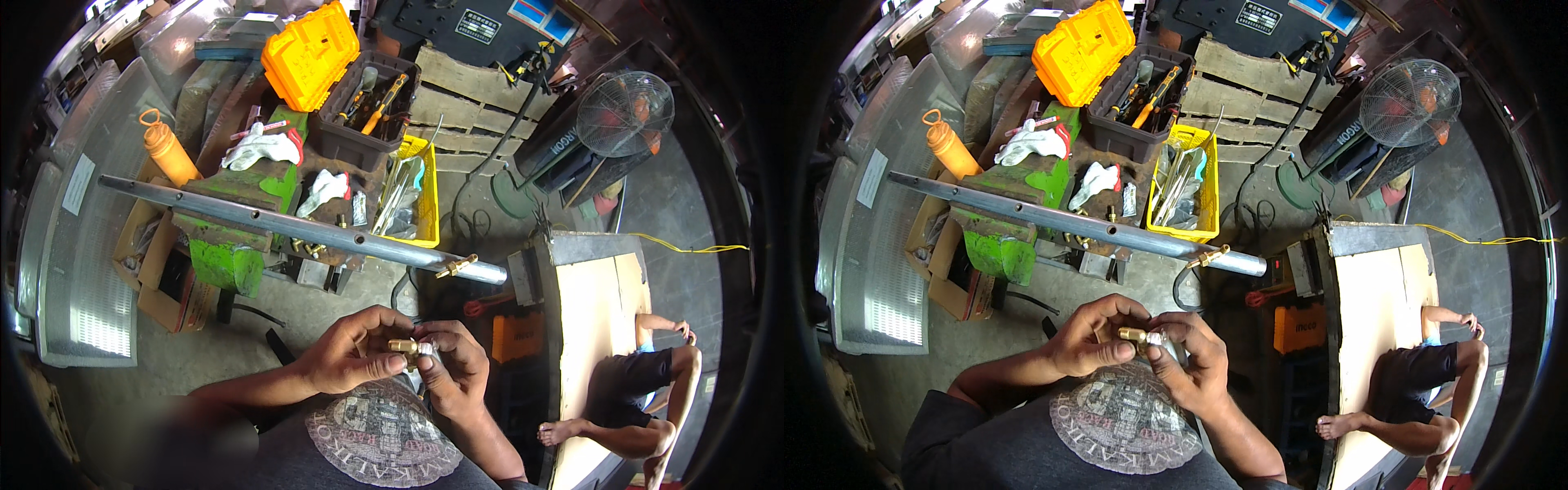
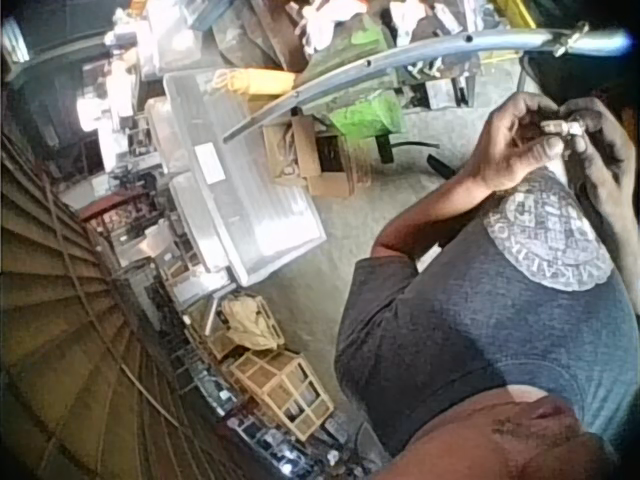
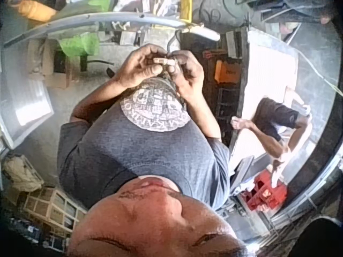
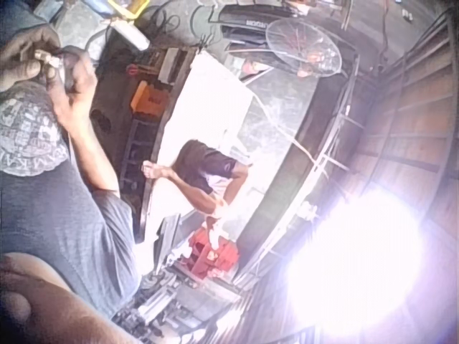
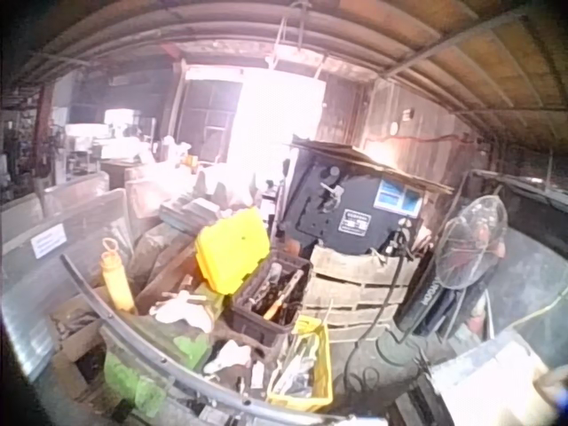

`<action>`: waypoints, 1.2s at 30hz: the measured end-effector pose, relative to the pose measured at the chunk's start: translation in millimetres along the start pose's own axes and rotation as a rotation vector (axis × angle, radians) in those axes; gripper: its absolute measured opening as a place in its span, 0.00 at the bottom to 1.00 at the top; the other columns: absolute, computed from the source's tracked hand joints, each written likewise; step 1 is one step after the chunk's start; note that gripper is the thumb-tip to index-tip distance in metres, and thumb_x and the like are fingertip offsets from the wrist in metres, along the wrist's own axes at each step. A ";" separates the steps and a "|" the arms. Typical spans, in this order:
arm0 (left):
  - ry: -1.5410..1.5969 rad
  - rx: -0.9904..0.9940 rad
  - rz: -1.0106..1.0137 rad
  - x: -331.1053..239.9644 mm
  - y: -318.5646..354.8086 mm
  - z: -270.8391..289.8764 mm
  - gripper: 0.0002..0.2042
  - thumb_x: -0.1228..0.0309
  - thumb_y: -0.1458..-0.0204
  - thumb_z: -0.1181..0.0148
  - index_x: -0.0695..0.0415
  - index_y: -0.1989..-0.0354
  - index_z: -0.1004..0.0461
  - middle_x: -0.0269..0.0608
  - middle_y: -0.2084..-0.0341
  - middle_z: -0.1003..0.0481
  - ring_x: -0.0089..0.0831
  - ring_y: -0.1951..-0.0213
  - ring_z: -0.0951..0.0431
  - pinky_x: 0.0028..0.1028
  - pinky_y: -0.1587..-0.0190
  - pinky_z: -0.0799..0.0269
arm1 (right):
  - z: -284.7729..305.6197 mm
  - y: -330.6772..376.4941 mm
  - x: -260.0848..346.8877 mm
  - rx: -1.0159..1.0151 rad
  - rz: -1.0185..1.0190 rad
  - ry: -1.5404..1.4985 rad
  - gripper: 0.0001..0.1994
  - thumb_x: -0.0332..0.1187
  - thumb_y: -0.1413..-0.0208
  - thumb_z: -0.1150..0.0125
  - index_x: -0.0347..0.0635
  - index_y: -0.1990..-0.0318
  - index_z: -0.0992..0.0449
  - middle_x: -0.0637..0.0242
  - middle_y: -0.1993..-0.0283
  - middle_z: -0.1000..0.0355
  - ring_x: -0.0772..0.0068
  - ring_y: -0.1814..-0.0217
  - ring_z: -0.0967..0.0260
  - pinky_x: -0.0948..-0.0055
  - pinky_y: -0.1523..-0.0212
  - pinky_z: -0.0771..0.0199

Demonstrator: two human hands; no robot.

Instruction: The person wraps white tape around brass pipe fittings and screws them into holes on a metal pipe. The person handles multiple fittings one at a time, applying tape and installing them into the pipe.

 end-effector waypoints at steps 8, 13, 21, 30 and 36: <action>-0.545 -0.038 -0.428 -30.4 1.4 -3.2 0.15 0.71 0.47 0.28 0.60 0.54 0.25 0.42 0.64 0.20 0.31 0.61 0.17 0.29 0.60 0.22 | -2.3 -5.5 15.7 0.101 0.086 0.096 0.11 0.28 0.45 0.30 0.31 0.59 0.24 0.52 0.54 0.24 0.59 0.53 0.23 0.67 0.53 0.25; -0.637 -0.072 -0.504 -42.8 1.9 -7.2 0.14 0.73 0.48 0.28 0.60 0.56 0.25 0.44 0.64 0.20 0.38 0.61 0.17 0.32 0.60 0.21 | -0.8 -7.8 18.8 0.127 0.032 0.115 0.11 0.27 0.45 0.31 0.31 0.59 0.26 0.53 0.57 0.26 0.61 0.58 0.25 0.68 0.56 0.26; -0.770 -0.174 -0.637 -43.8 6.5 -6.8 0.13 0.76 0.49 0.28 0.60 0.58 0.25 0.46 0.64 0.20 0.39 0.62 0.16 0.31 0.63 0.21 | -1.4 0.5 5.6 0.131 -0.260 0.007 0.11 0.27 0.43 0.35 0.29 0.57 0.27 0.54 0.62 0.28 0.62 0.61 0.28 0.70 0.57 0.29; -0.899 -0.263 -0.752 -41.3 7.2 -2.8 0.15 0.78 0.54 0.26 0.59 0.59 0.25 0.45 0.66 0.21 0.36 0.65 0.17 0.31 0.65 0.20 | -3.6 15.2 -14.0 0.157 -0.580 -0.238 0.09 0.29 0.39 0.40 0.30 0.56 0.25 0.62 0.61 0.27 0.77 0.61 0.32 0.75 0.59 0.31; -0.975 -0.231 -0.813 -36.2 7.2 -7.6 0.17 0.80 0.57 0.26 0.57 0.59 0.24 0.38 0.66 0.23 0.34 0.67 0.18 0.29 0.69 0.20 | -2.3 17.2 -14.4 0.170 -0.602 -0.227 0.07 0.28 0.38 0.39 0.31 0.59 0.24 0.63 0.61 0.27 0.79 0.61 0.33 0.75 0.60 0.32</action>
Point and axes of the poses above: each hand's wrist, its own y-axis away from the middle knuckle, its own z-axis out of the back of the hand, x = y × z, the point moved 7 cm from there along -y, towards the middle knuckle
